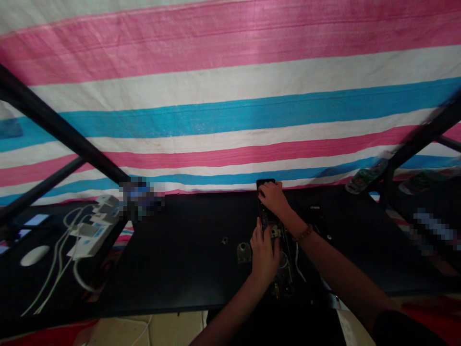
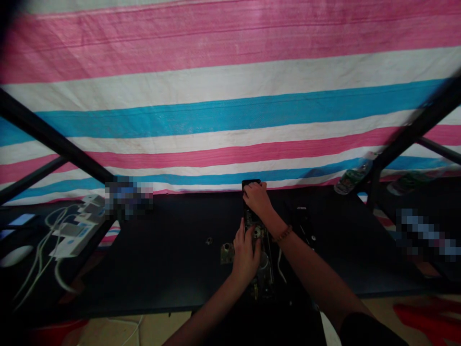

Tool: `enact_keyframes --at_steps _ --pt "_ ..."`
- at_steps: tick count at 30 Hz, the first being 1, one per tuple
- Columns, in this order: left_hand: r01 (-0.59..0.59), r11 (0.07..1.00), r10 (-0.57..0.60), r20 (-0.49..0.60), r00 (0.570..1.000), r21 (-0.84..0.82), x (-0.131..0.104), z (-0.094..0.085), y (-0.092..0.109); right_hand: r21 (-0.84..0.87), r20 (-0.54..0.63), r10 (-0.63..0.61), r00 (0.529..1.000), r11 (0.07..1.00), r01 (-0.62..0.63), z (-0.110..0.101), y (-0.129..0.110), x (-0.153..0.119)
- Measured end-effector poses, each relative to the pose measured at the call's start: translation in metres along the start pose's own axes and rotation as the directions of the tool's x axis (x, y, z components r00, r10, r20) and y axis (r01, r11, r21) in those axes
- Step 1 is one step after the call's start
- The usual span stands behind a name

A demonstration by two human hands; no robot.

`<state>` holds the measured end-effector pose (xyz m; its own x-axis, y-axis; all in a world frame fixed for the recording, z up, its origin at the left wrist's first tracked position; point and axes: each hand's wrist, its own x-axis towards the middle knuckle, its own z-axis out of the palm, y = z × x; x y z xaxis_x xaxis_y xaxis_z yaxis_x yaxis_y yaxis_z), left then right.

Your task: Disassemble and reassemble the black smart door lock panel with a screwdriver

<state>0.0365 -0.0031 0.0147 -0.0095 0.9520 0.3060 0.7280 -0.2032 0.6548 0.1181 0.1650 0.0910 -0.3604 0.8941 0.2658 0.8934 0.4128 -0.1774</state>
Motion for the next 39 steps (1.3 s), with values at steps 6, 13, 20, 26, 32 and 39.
enact_keyframes --at_steps 6,13,20,26,32,39 --pt "0.0 1.0 0.0 -0.005 1.0 -0.008 -0.001 0.001 0.0 -0.013 -0.015 0.041 0.999 0.999 -0.042 0.0 -0.004 -0.008" --pt "0.001 1.0 -0.001 -0.001 1.0 -0.005 0.0 0.0 0.0 0.0 0.024 0.024 0.999 1.0 -0.024 -0.002 -0.003 -0.015" --pt "0.007 1.0 -0.007 -0.013 1.0 -0.021 0.003 0.002 -0.003 0.019 -0.055 0.206 0.977 0.979 -0.205 -0.01 -0.011 -0.025" --pt "-0.003 1.0 0.002 -0.017 1.0 -0.022 0.004 0.006 -0.005 0.023 -0.024 0.301 0.953 0.954 -0.3 -0.008 -0.021 -0.027" --pt "-0.008 1.0 0.008 -0.021 1.0 -0.018 0.004 0.006 -0.005 0.032 -0.095 0.325 0.941 0.946 -0.323 0.001 -0.025 -0.023" --pt "-0.01 1.0 0.009 -0.027 1.0 -0.024 0.003 0.007 -0.008 0.045 -0.164 0.329 0.93 0.944 -0.326 0.011 -0.025 -0.02"
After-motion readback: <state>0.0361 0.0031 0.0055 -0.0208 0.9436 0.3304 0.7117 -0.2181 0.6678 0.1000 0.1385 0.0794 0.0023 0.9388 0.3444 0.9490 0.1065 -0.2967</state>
